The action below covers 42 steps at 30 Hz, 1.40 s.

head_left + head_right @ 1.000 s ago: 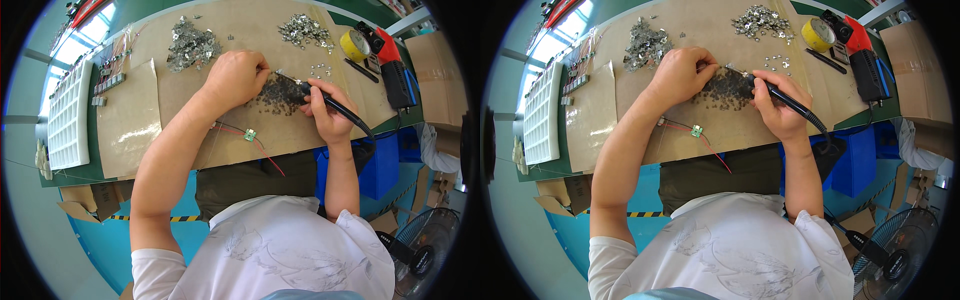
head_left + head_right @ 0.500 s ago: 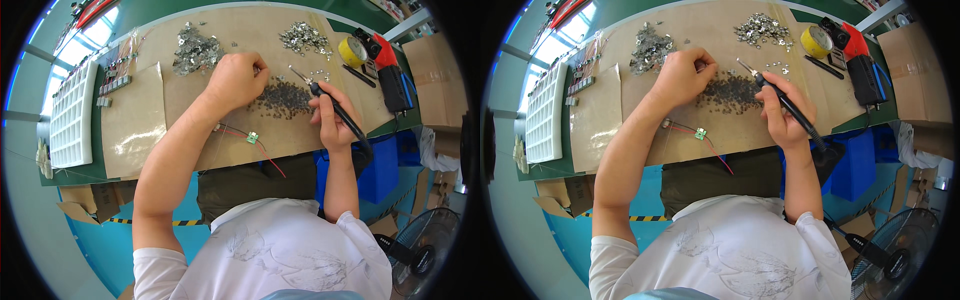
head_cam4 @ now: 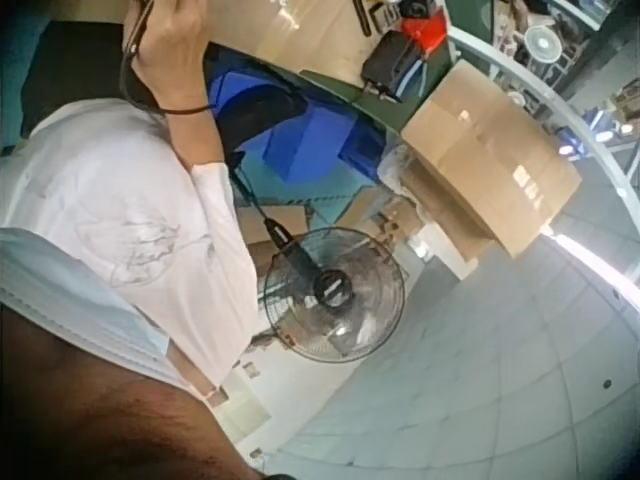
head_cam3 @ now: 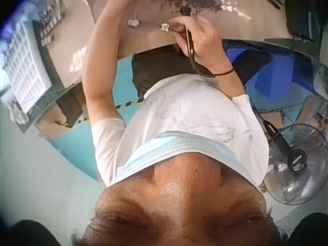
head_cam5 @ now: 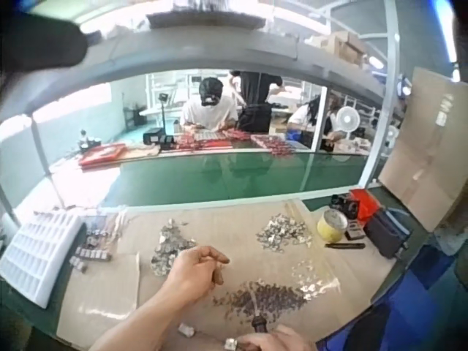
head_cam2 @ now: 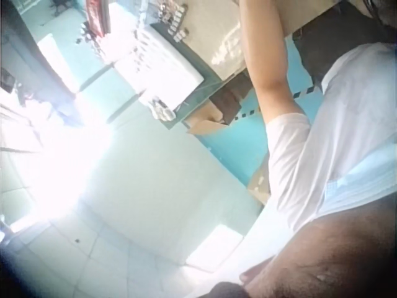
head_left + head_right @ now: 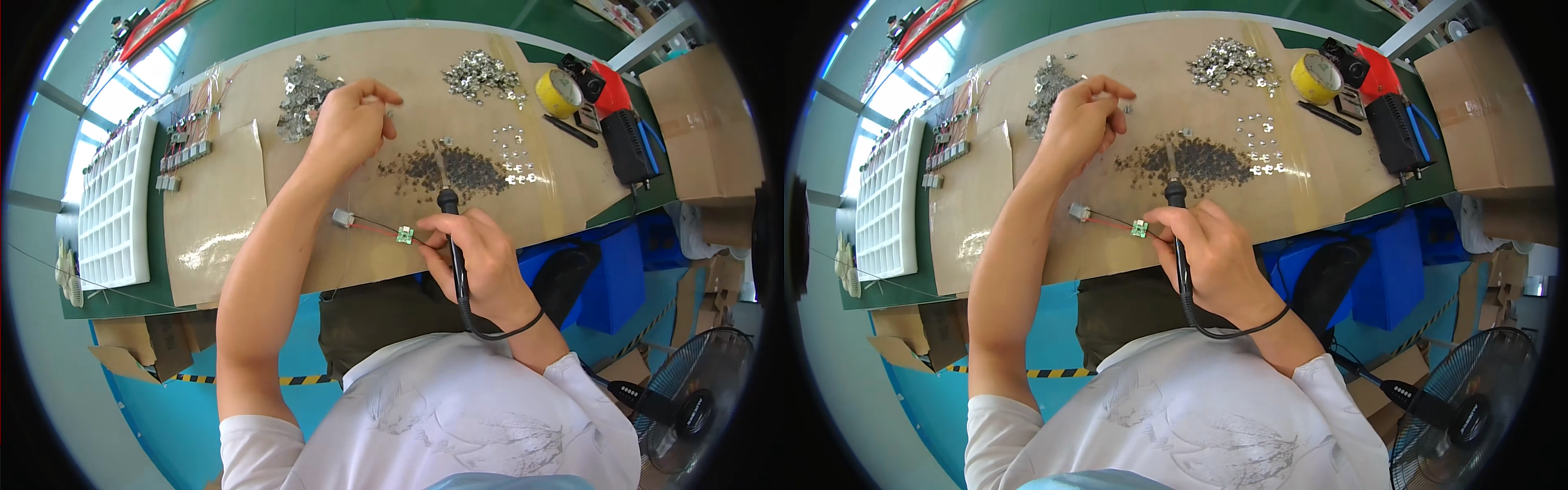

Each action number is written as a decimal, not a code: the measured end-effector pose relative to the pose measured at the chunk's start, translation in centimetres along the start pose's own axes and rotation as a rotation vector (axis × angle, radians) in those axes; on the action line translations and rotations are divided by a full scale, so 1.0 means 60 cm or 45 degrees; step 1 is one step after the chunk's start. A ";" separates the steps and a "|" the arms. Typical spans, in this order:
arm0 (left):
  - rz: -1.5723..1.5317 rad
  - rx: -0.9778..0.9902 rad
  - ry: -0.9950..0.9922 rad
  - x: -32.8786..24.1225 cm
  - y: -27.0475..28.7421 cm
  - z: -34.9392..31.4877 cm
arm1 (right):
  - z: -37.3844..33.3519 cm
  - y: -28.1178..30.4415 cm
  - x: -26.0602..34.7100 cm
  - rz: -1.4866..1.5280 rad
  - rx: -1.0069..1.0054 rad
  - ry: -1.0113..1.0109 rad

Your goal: Soldering small electronic components to wires and organizing them in a tray.

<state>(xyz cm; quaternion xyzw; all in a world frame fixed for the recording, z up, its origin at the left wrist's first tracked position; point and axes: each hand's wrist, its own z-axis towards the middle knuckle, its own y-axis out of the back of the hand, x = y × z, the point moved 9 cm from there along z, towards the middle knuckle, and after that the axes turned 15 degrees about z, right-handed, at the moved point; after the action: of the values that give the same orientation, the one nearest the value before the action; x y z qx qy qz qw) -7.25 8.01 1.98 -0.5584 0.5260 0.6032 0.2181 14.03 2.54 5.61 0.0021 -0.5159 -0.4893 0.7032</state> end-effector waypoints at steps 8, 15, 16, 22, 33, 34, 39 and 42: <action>0.322 0.653 -0.583 -0.041 -0.084 -0.049 | 0.017 0.040 -0.066 0.320 -0.257 -0.200; 0.290 0.739 -0.442 -0.027 -0.092 -0.042 | 0.042 0.048 -0.102 0.335 -0.283 -0.110; 0.291 0.735 -0.438 -0.025 -0.092 -0.041 | 0.044 0.048 -0.105 0.340 -0.280 -0.109; 0.290 0.679 -0.383 -0.017 -0.094 -0.031 | 0.044 0.069 -0.101 0.134 -0.400 -0.056; 0.841 -0.101 -0.752 -0.036 -0.071 -0.025 | 0.041 0.040 -0.076 0.104 -0.249 0.053; 0.841 -0.094 -0.747 -0.035 -0.073 -0.024 | 0.041 0.052 -0.080 0.122 -0.267 0.013; 0.961 -0.077 -0.720 -0.038 -0.079 -0.024 | 0.020 0.112 -0.121 0.286 -0.395 0.013; 1.005 -0.127 -0.750 -0.039 -0.083 -0.026 | 0.001 0.122 -0.149 0.466 -0.525 -0.104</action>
<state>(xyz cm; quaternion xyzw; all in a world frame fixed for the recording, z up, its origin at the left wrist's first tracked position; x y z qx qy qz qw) -1.69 9.17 2.41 -0.1321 0.5839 0.7964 0.0854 19.10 12.56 2.91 -0.2538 -0.4250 -0.4486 0.7441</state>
